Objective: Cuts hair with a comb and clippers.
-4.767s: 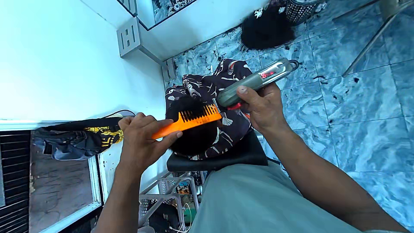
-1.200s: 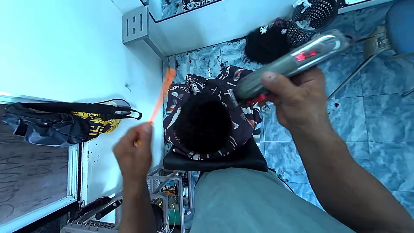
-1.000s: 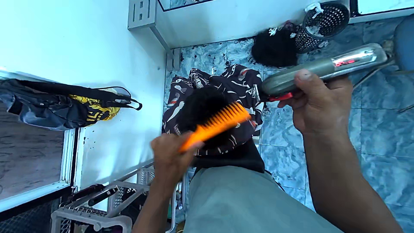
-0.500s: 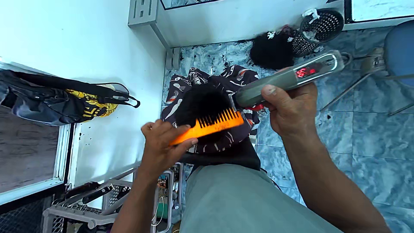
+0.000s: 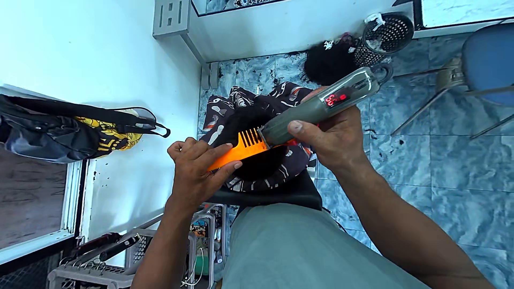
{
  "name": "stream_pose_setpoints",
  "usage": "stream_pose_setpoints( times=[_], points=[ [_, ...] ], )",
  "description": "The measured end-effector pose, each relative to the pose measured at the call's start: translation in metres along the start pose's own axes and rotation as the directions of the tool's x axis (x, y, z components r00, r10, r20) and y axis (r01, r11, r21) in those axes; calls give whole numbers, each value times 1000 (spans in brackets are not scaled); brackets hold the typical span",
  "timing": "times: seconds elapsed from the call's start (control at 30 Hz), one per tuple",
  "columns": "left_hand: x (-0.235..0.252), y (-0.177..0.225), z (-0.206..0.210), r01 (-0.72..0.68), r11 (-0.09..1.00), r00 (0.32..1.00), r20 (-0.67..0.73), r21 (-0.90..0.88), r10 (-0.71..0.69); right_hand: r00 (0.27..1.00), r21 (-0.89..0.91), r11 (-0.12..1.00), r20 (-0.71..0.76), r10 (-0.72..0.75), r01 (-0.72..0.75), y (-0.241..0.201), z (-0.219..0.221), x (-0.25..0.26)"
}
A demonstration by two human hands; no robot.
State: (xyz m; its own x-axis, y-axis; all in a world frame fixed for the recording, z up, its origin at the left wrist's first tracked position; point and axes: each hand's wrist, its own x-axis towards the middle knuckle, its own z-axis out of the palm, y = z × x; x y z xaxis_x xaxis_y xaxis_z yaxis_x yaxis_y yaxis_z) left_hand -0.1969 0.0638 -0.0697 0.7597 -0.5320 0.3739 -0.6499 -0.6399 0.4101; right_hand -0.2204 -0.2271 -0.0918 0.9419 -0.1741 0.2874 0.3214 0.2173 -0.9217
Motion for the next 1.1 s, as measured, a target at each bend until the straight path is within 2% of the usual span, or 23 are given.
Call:
stream_pose_setpoints(
  times=[0.13, 0.23, 0.3, 0.33, 0.4, 0.43, 0.47, 0.53, 0.6, 0.67, 0.73, 0.8, 0.83, 0.87, 0.9, 0.93, 0.97, 1.0, 1.1],
  points=[
    [1, 0, 0, -22, 1000, 1000, 6, -4, 22, 1000, -26, 1000, -6, 7, -7, -2, -2, -1],
    [3, -2, 2, -47, 999, 999, 3, -15, 47, 998, -64, 998, 67, -8, 12, -5, 1, 0],
    [3, -10, -2, 12, 1000, 1000, -9, 13, -12, 998, -61, 998, 69, 6, -2, -8, -2, 1],
    [1, -18, -8, 100, 995, 995, -30, 29, -99, 999, -44, 999, 41, 34, -33, -11, -9, 0],
    [0, -34, -23, 336, 942, 933, -135, -16, -335, 991, 1, 992, -53, 122, -123, -21, -36, -2],
    [-3, -35, -30, 396, 916, 897, -185, -66, -401, 981, 33, 987, -115, 157, -154, -23, -55, -4],
    [-6, -27, -35, 397, 910, 889, -196, -119, -414, 965, 56, 981, -178, 191, -184, -25, -77, -9],
    [-20, 8, -34, 295, 935, 944, -95, -195, -317, 924, 78, 969, -293, 247, -234, -21, -127, -20],
    [-33, 54, -14, 205, 957, 979, 52, -206, -199, 878, 64, 948, -362, 314, -313, -13, -178, -31],
    [-44, 94, 17, 158, 985, 984, 92, -69, -151, 843, 65, 921, -384, 378, -383, 0, -224, -35],
    [-55, 119, 40, 181, 971, 982, 31, 155, -188, 822, 95, 891, -352, 448, -445, 13, -262, -35],
    [-65, 124, 42, 282, 894, 959, -92, 349, -267, 789, 129, 857, -343, 510, -498, 15, -288, -39],
    [-72, 123, 41, 401, 831, 916, -189, 386, -354, 779, 140, 848, -340, 526, -511, 12, -299, -39],
    [-79, 121, 40, 575, 736, 816, -314, 357, -486, 777, 155, 843, -329, 536, -516, 10, -309, -35],
    [-84, 122, 39, 756, 604, 645, -450, 253, -618, 776, 167, 838, -317, 545, -520, 9, -316, -31],
    [-90, 128, 38, 850, 511, 487, -555, 127, -674, 772, 174, 830, -305, 557, -530, 7, -322, -30],
    [-91, 140, 40, 871, 488, 420, -606, 61, -675, 768, 171, 824, -301, 566, -540, 5, -325, -27],
    [-89, 155, 47, 843, 534, 454, -614, 62, -646, 767, 161, 822, -300, 568, -546, 5, -327, -21],
    [-80, 197, 91, 624, 746, 759, -406, 232, -508, 774, 125, 817, -265, 575, -564, 3, -322, -6]
  ],
)
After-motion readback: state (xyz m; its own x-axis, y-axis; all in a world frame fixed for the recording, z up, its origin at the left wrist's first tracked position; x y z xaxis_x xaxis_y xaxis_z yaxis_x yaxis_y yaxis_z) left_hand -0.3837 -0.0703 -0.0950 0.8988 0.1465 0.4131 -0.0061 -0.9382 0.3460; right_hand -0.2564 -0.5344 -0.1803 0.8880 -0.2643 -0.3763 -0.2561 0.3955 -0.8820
